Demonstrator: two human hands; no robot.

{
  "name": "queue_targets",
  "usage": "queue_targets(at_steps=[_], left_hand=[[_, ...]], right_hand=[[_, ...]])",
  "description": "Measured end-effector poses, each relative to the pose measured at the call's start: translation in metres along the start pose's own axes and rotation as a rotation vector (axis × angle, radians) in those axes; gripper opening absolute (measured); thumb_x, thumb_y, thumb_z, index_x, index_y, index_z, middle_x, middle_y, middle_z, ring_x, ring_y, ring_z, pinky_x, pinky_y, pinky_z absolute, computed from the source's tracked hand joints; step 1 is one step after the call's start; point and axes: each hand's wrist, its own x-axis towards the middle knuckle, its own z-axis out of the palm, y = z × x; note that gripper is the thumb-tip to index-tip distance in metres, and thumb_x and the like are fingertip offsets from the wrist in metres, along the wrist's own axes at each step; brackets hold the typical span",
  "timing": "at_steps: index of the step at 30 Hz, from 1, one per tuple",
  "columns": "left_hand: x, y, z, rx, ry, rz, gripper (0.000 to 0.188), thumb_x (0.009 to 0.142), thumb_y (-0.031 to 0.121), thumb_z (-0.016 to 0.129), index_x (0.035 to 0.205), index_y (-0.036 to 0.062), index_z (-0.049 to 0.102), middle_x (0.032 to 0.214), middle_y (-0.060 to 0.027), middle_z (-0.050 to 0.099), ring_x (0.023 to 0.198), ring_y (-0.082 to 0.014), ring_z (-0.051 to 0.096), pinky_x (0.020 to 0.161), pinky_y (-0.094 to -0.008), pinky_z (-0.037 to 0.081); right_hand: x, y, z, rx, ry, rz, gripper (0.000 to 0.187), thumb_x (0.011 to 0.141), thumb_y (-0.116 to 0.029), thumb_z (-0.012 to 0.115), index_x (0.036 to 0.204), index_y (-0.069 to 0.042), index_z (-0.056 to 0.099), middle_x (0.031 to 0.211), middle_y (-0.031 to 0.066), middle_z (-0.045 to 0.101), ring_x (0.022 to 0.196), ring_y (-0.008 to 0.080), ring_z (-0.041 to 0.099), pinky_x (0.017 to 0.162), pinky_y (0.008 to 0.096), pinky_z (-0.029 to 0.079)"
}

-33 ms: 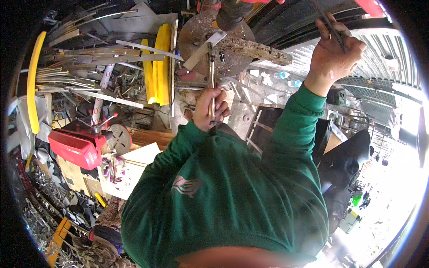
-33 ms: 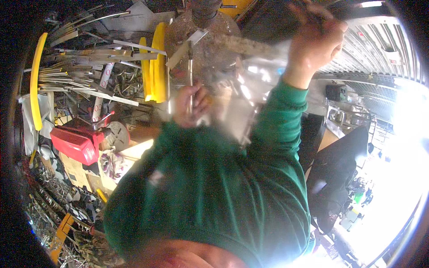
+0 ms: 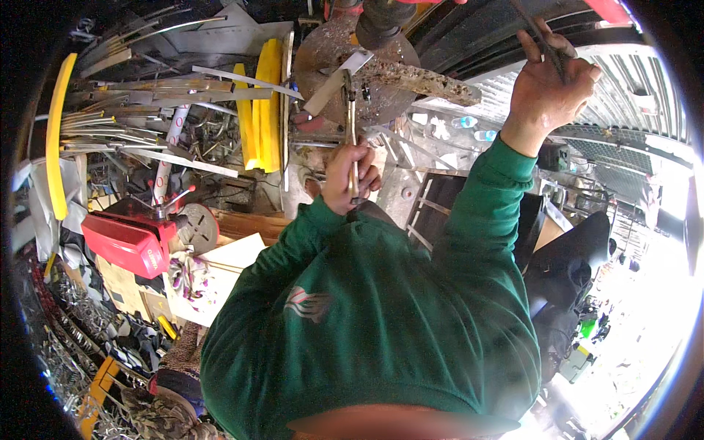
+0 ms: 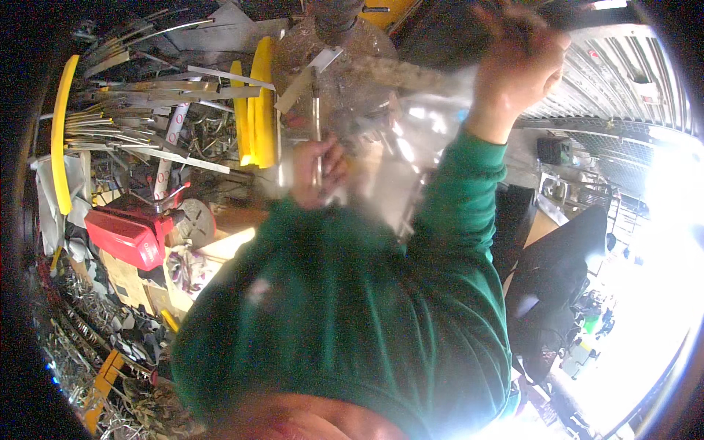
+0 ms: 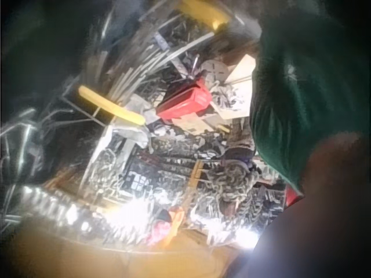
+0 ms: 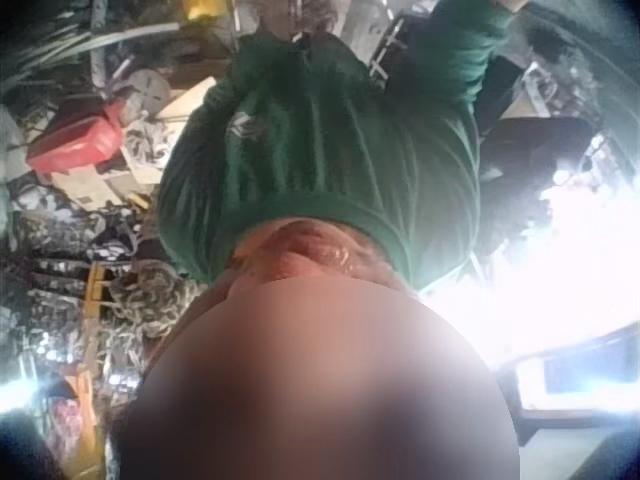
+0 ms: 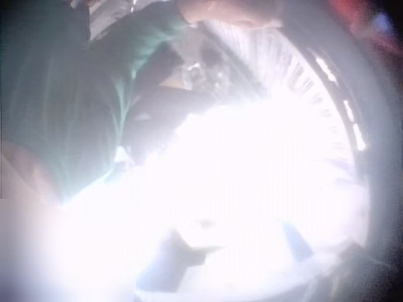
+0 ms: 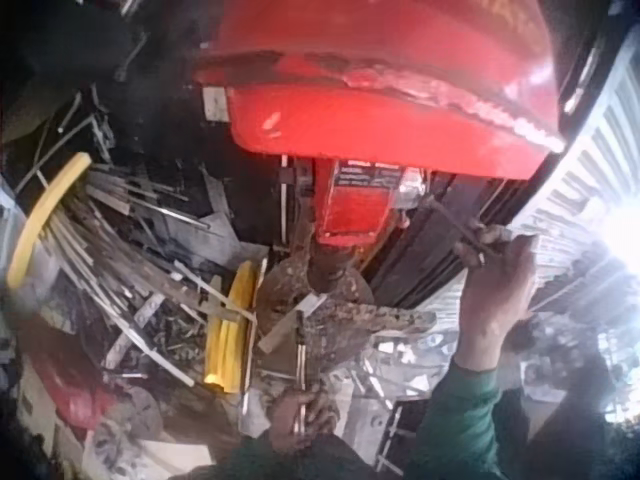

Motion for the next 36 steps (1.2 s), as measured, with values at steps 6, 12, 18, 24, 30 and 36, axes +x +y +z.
queue_targets(at_steps=[6, 12, 18, 24, 30, 36], left_hand=[[0.0, -0.009, 0.029, -0.128, 0.076, -0.022, 0.014, 0.091, 0.026, 0.05, 0.084, 0.0155, 0.043, 0.058, 0.0022, 0.036, 0.042, -0.0121, 0.036, 0.047, -0.0317, 0.037], [-0.007, -0.005, 0.048, -0.089, 0.032, 0.039, 0.018, 0.092, 0.03, 0.05, 0.08, 0.0162, 0.045, 0.06, 0.0029, 0.037, 0.043, -0.0122, 0.038, 0.039, -0.0278, 0.032], [-0.003, -0.003, 0.057, -0.087, 0.156, 0.025, 0.014, 0.091, 0.028, 0.049, 0.083, 0.0172, 0.045, 0.057, 0.0031, 0.035, 0.042, -0.011, 0.034, 0.053, -0.0325, 0.037], [-0.01, 0.011, 0.053, -0.093, 0.093, 0.012, 0.019, 0.091, 0.03, 0.05, 0.081, 0.0157, 0.045, 0.057, 0.0033, 0.035, 0.042, -0.011, 0.035, 0.054, -0.0326, 0.038], [-0.007, 0.011, 0.042, -0.093, 0.037, -0.064, 0.02, 0.094, 0.03, 0.049, 0.08, 0.0166, 0.042, 0.059, 0.0027, 0.035, 0.044, -0.0111, 0.036, 0.054, -0.0324, 0.037], [-0.018, 0.033, 0.042, -0.045, 0.053, -0.047, 0.021, 0.094, 0.034, 0.051, 0.083, 0.0175, 0.044, 0.059, 0.0026, 0.035, 0.045, -0.0103, 0.036, 0.054, -0.0309, 0.037]], right_hand=[[-0.012, 0.01, -0.001, -0.016, 0.012, -0.001, 0.042, 0.102, -0.043, 0.037, 0.088, -0.011, 0.06, 0.099, 0.0216, 0.067, 0.108, 0.044, 0.061, 0.078, 0.0571, 0.059], [-0.027, 0.015, 0.011, 0.013, 0.149, 0.113, 0.036, 0.102, -0.036, 0.045, 0.097, -0.004, 0.06, 0.091, 0.0122, 0.063, 0.091, 0.026, 0.061, 0.07, 0.0414, 0.055], [-0.018, 0.002, 0.017, -0.081, 0.045, 0.114, 0.043, 0.101, -0.041, 0.046, 0.094, -0.001, 0.06, 0.088, 0.0122, 0.063, 0.09, 0.0275, 0.066, 0.073, 0.0406, 0.057], [-0.013, -0.006, 0.026, -0.105, 0.099, 0.093, 0.042, 0.101, -0.039, 0.047, 0.092, 0.0, 0.061, 0.086, 0.0114, 0.064, 0.08, 0.0262, 0.065, 0.071, 0.0386, 0.056], [-0.009, -0.007, 0.023, -0.199, 0.068, 0.068, 0.035, 0.103, -0.031, 0.045, 0.092, -0.001, 0.059, 0.086, 0.0112, 0.062, 0.085, 0.0269, 0.067, 0.071, 0.0382, 0.057], [-0.008, 0.005, 0.012, -0.181, 0.047, -0.02, 0.026, 0.104, -0.025, 0.043, 0.102, -0.002, 0.055, 0.092, 0.0112, 0.059, 0.096, 0.0306, 0.064, 0.072, 0.0405, 0.058]])
